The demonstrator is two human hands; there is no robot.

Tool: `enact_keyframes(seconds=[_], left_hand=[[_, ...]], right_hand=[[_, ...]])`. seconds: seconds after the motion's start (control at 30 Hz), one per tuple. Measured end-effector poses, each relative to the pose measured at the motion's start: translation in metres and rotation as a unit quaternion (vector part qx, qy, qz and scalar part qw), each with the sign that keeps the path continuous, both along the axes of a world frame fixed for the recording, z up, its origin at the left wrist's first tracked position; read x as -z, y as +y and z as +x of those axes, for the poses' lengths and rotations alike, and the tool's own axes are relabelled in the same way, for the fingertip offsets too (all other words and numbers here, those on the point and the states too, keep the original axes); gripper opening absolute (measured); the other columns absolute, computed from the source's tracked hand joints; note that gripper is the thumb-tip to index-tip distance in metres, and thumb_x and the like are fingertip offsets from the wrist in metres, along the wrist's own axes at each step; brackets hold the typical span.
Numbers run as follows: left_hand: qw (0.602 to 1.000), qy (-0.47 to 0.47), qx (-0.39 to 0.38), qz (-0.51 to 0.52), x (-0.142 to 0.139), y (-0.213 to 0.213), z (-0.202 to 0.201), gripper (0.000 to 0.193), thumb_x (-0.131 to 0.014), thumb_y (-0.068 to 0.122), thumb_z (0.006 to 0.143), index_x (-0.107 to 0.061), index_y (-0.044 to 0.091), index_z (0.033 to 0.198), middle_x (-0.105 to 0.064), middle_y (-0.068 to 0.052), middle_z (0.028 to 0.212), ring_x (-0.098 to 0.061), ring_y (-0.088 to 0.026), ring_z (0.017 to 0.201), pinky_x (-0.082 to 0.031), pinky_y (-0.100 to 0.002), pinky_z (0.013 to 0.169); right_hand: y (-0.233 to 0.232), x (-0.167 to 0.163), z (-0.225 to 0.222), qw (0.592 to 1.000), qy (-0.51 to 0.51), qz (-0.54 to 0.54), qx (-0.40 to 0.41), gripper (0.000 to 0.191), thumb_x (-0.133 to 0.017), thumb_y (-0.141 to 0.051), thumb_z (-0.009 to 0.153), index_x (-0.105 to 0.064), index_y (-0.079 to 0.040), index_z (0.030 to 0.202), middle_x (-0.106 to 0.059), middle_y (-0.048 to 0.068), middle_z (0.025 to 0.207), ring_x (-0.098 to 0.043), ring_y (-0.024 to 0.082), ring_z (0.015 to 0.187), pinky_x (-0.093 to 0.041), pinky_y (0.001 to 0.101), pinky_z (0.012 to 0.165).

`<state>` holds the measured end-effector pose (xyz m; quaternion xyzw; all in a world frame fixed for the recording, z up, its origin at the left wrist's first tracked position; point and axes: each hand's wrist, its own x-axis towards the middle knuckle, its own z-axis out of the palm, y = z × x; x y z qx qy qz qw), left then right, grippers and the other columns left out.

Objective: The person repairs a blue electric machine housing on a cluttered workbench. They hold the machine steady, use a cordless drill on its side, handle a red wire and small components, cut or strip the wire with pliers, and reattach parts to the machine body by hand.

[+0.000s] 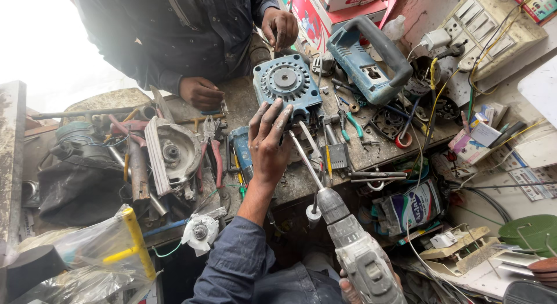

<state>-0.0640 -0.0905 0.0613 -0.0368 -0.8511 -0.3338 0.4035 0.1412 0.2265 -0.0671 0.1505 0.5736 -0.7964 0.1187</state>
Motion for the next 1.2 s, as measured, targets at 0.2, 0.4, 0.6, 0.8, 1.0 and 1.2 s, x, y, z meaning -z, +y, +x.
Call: enact_keyframes(seconds=[0.2, 0.4, 0.6, 0.8, 1.0, 1.2], left_hand=[[1.0, 0.003, 0.006, -0.005, 0.002, -0.001, 0.0, 0.055, -0.08, 0.009, 0.085, -0.066, 0.014, 0.138, -0.059, -0.007, 0.147, -0.049, -0.034, 0.14, -0.042, -0.044, 0.117], [1.0, 0.004, -0.004, -0.027, 0.003, -0.002, -0.002, 0.057, -0.081, 0.009, 0.083, -0.066, 0.014, 0.137, -0.059, -0.006, 0.147, -0.051, -0.032, 0.139, -0.043, -0.044, 0.117], [0.999, 0.001, -0.007, -0.035, 0.004, -0.003, -0.002, 0.06, -0.083, 0.008, 0.081, -0.066, 0.015, 0.138, -0.059, -0.006, 0.147, -0.051, -0.032, 0.139, -0.044, -0.044, 0.116], [0.999, -0.004, -0.011, -0.032, 0.004, -0.002, -0.002, 0.062, -0.083, 0.006, 0.08, -0.066, 0.016, 0.138, -0.059, -0.005, 0.147, -0.051, -0.032, 0.139, -0.045, -0.043, 0.117], [0.999, 0.0, -0.015, -0.031, 0.008, -0.002, -0.005, 0.062, -0.083, 0.004, 0.079, -0.066, 0.016, 0.138, -0.059, -0.005, 0.147, -0.052, -0.032, 0.139, -0.045, -0.043, 0.117], [0.999, 0.02, -0.025, -0.019, 0.016, 0.002, -0.01, 0.061, -0.084, 0.005, 0.081, -0.066, 0.016, 0.138, -0.06, -0.004, 0.146, -0.052, -0.032, 0.139, -0.045, -0.044, 0.118]], right_hand=[[-0.015, 0.006, 0.001, 0.998, 0.058, -0.027, -0.001, 0.084, -0.078, -0.003, 0.077, -0.037, -0.004, 0.15, -0.065, 0.023, 0.114, -0.075, 0.027, 0.091, -0.062, 0.0445, 0.076], [-0.027, -0.009, 0.001, 0.995, 0.09, 0.03, 0.0, 0.084, -0.08, -0.009, 0.076, -0.038, -0.004, 0.149, -0.065, 0.021, 0.12, -0.074, 0.025, 0.098, -0.061, 0.0406, 0.08], [-0.039, -0.034, 0.002, 0.973, 0.151, 0.176, -0.023, 0.085, -0.082, -0.015, 0.076, -0.039, -0.003, 0.148, -0.064, 0.018, 0.127, -0.073, 0.022, 0.104, -0.06, 0.0367, 0.084], [-0.054, -0.056, -0.005, 0.832, 0.329, 0.441, -0.076, 0.086, -0.084, -0.021, 0.076, -0.039, -0.003, 0.147, -0.063, 0.016, 0.134, -0.072, 0.02, 0.111, -0.058, 0.0328, 0.088], [-0.049, -0.06, -0.008, 0.881, 0.214, 0.413, -0.089, 0.093, -0.087, -0.029, 0.07, -0.039, 0.0, 0.145, -0.068, 0.01, 0.121, -0.073, 0.018, 0.107, -0.058, 0.036, 0.092], [-0.048, -0.055, -0.004, 0.919, 0.179, 0.35, -0.024, 0.097, -0.088, -0.035, 0.066, -0.041, -0.002, 0.144, -0.067, 0.014, 0.118, -0.072, 0.023, 0.103, -0.059, 0.04, 0.092]])
